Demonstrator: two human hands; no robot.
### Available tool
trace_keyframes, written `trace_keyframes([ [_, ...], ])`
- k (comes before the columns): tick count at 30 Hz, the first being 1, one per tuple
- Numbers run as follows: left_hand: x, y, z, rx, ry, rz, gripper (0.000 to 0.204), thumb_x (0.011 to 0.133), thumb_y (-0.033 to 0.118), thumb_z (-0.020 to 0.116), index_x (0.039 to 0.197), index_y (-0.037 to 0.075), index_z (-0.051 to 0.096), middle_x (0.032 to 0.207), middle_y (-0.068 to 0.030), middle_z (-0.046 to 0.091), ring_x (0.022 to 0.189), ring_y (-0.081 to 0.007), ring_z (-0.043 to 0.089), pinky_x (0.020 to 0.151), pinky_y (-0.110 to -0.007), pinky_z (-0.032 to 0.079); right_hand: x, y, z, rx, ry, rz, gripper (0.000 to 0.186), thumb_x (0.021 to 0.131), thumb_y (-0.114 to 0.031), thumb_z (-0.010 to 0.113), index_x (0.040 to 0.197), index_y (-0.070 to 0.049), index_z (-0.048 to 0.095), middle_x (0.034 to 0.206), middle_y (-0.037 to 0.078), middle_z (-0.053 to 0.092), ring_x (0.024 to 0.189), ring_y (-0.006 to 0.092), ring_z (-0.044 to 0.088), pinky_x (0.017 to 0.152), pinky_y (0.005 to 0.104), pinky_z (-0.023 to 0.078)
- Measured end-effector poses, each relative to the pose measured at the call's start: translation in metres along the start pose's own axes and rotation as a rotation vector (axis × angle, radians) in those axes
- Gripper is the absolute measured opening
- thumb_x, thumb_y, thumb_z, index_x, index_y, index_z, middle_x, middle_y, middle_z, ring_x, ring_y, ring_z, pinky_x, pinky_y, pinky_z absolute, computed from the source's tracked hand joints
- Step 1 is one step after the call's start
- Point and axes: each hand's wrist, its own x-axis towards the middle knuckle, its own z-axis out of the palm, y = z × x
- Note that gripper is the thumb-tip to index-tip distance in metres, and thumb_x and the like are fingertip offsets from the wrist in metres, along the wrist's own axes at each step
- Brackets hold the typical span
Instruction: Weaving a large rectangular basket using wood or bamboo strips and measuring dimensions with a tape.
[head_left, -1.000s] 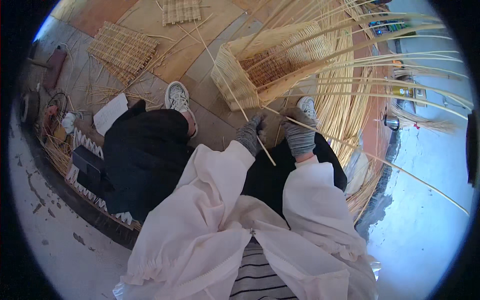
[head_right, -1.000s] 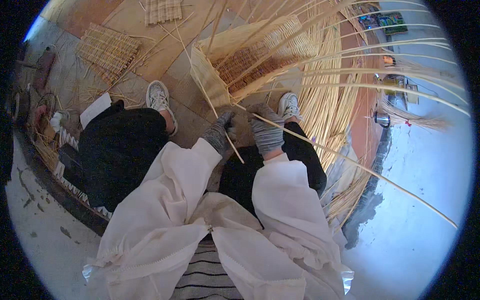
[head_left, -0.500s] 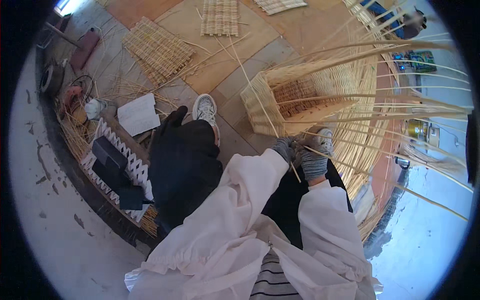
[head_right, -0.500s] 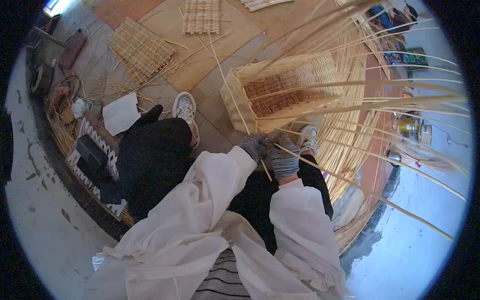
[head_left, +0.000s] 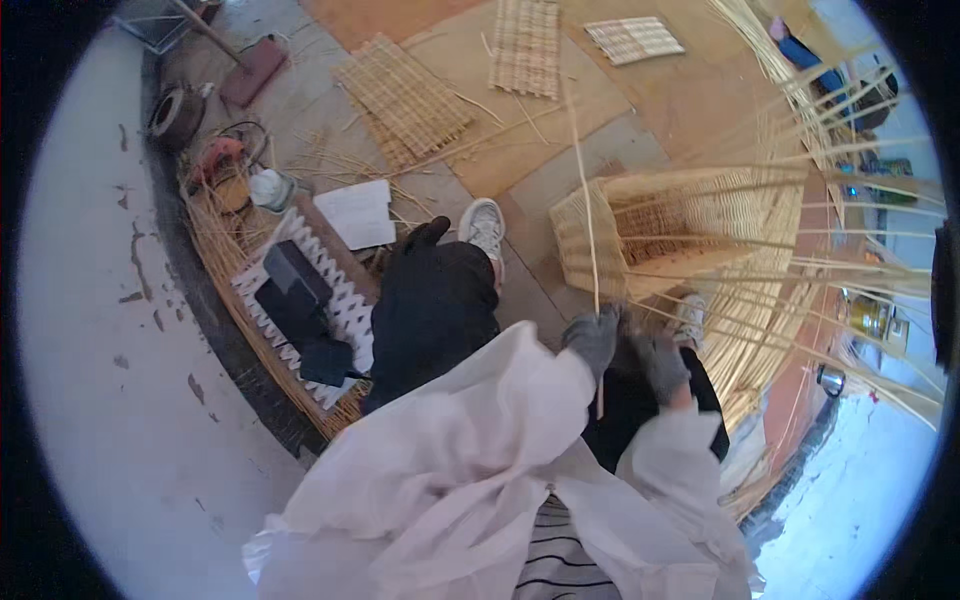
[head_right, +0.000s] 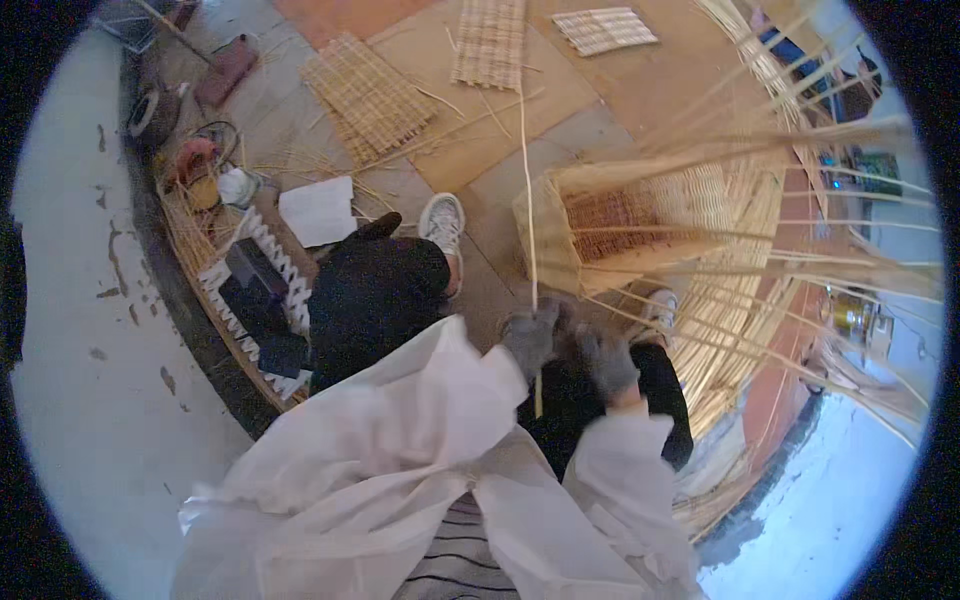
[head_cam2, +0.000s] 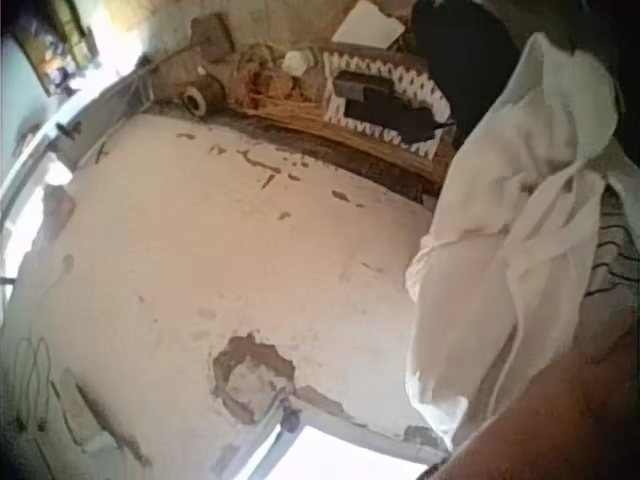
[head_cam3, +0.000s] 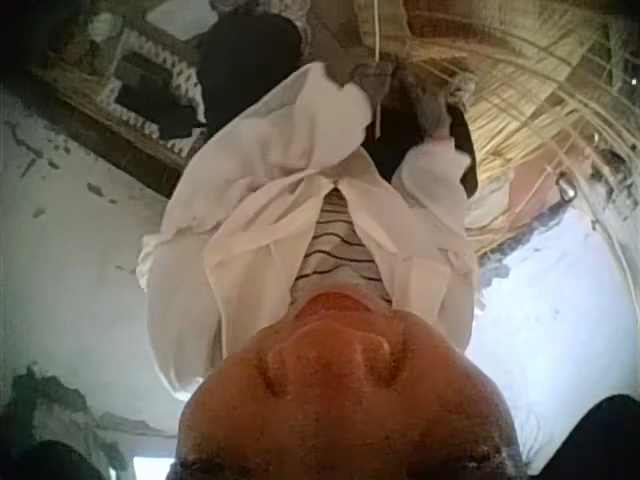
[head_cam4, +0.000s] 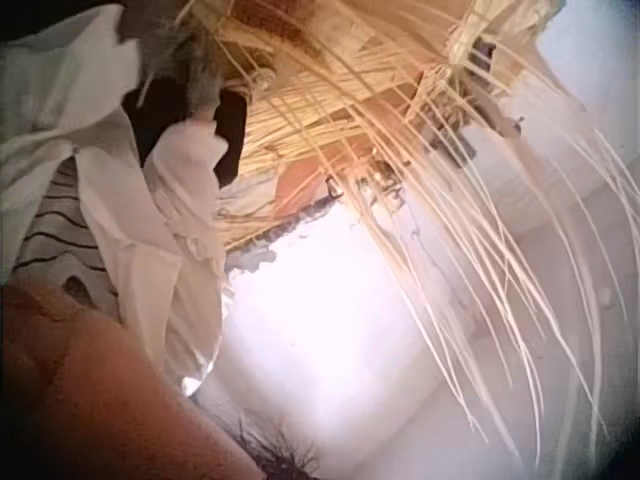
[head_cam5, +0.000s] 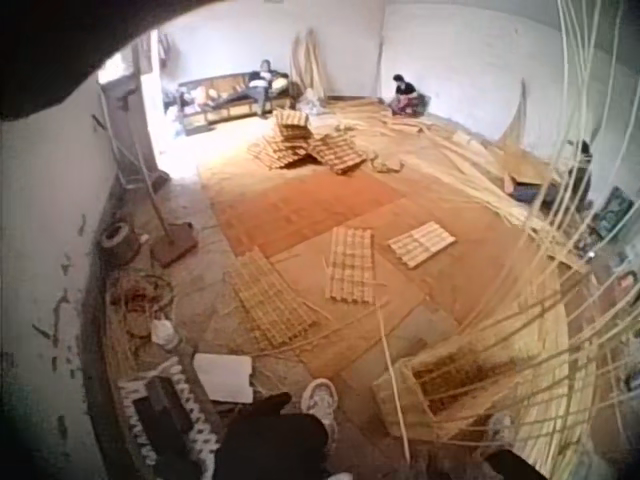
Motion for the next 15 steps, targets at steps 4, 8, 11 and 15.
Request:
trace_keyframes([
  [4,-0.047,0.099,-0.139,0.448,-0.049,0.378,0.031,0.086,0.028,0.038,0.104,0.007,0.052,0.077,-0.0193,0.058,0.068,-0.0376,0.055,0.061,-0.042,0.046,0.016,-0.218,-0.015,0.720,-0.027,-0.090,0.035,0.080,-0.029,0.058,0.098,0.000,0.050,0.082,0.007,0.054,0.070,0.0165,0.052,0.063,0.0279,0.044],
  [8,-0.035,0.163,-0.234,0.571,0.121,1.357,0.024,0.085,0.018,0.050,0.105,0.005,0.054,0.091,-0.0132,0.060,0.076,-0.0181,0.056,0.066,-0.029,0.045,0.032,-0.251,-0.024,1.178,0.026,0.243,0.031,0.079,-0.029,0.059,0.093,-0.003,0.051,0.068,0.002,0.051,0.052,0.0110,0.045,0.047,0.0237,0.039],
  [11,0.079,0.176,-0.286,0.115,0.189,0.518,0.025,0.077,0.016,0.060,0.099,0.003,0.057,0.085,-0.0062,0.060,0.078,-0.0132,0.053,0.067,-0.027,0.044,0.039,-0.247,-0.008,1.412,-0.086,0.418,0.036,0.078,-0.040,0.059,0.088,-0.007,0.048,0.058,-0.001,0.045,0.046,0.0096,0.043,0.038,0.0217,0.032],
  [15,0.297,0.039,-0.281,0.804,0.192,0.080,0.032,0.078,0.031,0.050,0.095,0.005,0.060,0.095,-0.0161,0.060,0.089,-0.0292,0.057,0.080,-0.037,0.043,0.021,-0.185,0.062,0.916,0.237,0.257,0.029,0.082,-0.033,0.054,0.084,-0.005,0.046,0.058,0.002,0.046,0.044,0.0103,0.041,0.037,0.0223,0.030],
])
